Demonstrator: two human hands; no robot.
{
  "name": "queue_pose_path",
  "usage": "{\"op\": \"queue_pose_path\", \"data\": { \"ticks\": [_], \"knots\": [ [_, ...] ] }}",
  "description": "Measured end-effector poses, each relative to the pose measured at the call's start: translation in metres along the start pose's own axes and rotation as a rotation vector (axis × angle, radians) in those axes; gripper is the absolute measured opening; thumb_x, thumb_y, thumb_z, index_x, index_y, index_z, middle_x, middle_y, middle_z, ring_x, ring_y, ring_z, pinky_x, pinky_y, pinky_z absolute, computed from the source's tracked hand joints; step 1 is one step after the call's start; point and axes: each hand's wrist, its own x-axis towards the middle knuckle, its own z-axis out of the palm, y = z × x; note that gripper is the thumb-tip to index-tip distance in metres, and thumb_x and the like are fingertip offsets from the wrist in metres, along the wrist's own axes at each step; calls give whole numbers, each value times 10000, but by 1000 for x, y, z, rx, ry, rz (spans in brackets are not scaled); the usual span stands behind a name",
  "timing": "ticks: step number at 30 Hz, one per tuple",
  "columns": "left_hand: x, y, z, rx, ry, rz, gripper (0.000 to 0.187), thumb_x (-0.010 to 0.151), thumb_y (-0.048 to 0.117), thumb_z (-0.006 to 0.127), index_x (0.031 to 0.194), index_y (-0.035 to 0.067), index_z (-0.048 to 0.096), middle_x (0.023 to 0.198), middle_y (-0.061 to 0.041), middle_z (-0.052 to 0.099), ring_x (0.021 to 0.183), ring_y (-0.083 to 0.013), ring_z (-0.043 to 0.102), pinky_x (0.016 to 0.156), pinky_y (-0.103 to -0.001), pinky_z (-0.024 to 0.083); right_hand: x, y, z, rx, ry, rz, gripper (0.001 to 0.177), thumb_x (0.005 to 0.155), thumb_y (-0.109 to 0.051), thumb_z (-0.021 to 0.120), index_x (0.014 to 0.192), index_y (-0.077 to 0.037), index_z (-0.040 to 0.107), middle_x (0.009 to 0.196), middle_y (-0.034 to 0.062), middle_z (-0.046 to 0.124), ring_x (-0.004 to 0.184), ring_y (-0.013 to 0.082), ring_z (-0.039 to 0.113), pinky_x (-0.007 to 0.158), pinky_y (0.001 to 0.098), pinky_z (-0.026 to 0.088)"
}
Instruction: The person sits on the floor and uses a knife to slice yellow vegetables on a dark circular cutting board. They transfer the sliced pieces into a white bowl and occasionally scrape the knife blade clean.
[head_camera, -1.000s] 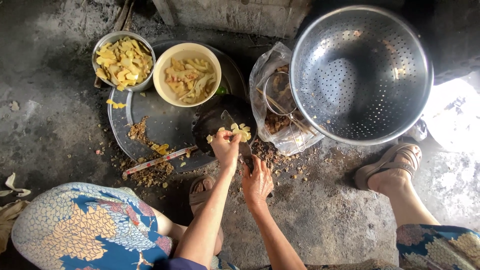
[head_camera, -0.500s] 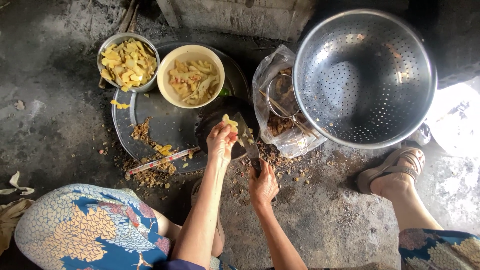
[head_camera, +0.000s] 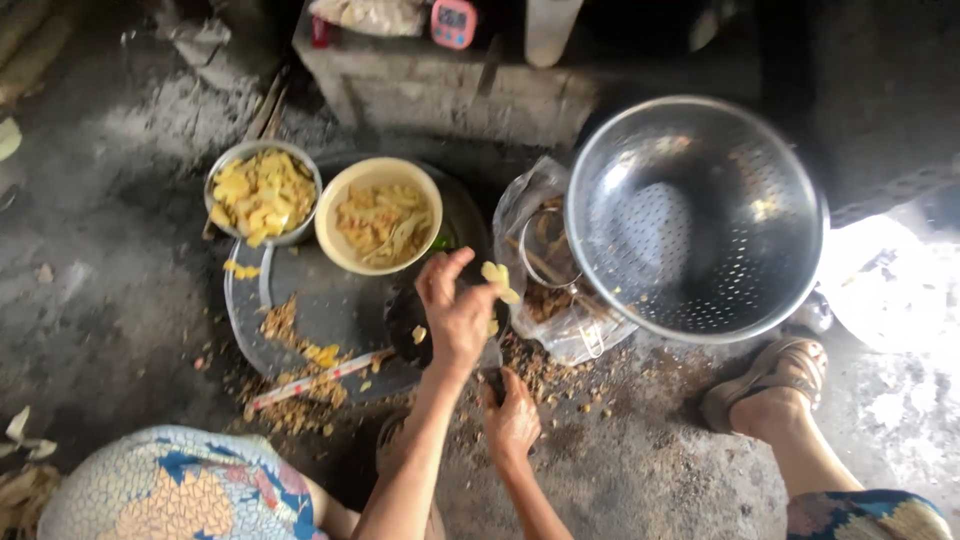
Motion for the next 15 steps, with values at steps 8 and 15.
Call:
{"op": "queue_pose_path", "data": {
  "ticks": [8, 15],
  "knots": [
    [-14, 13, 6, 34, 46, -135, 141, 843, 48, 748, 944, 146, 757, 1165, -5, 704, 1059, -219, 568, 1014, -381, 438, 2, -1, -3, 44, 2, -20, 392, 826, -204, 729, 1213, -173, 670, 1008, 58, 771, 691, 213, 752, 536, 359, 638],
    [37, -53, -39, 144, 268, -324, 214, 844, -84, 680, 1014, 46, 673, 987, -78, 768, 815, -236, 728, 740, -355, 570, 8, 16, 12, 61, 8, -34, 382, 841, -259, 764, 1193, -137, 679, 914, 60, 784, 600, 157, 741, 437, 287, 610]
  ]
}}
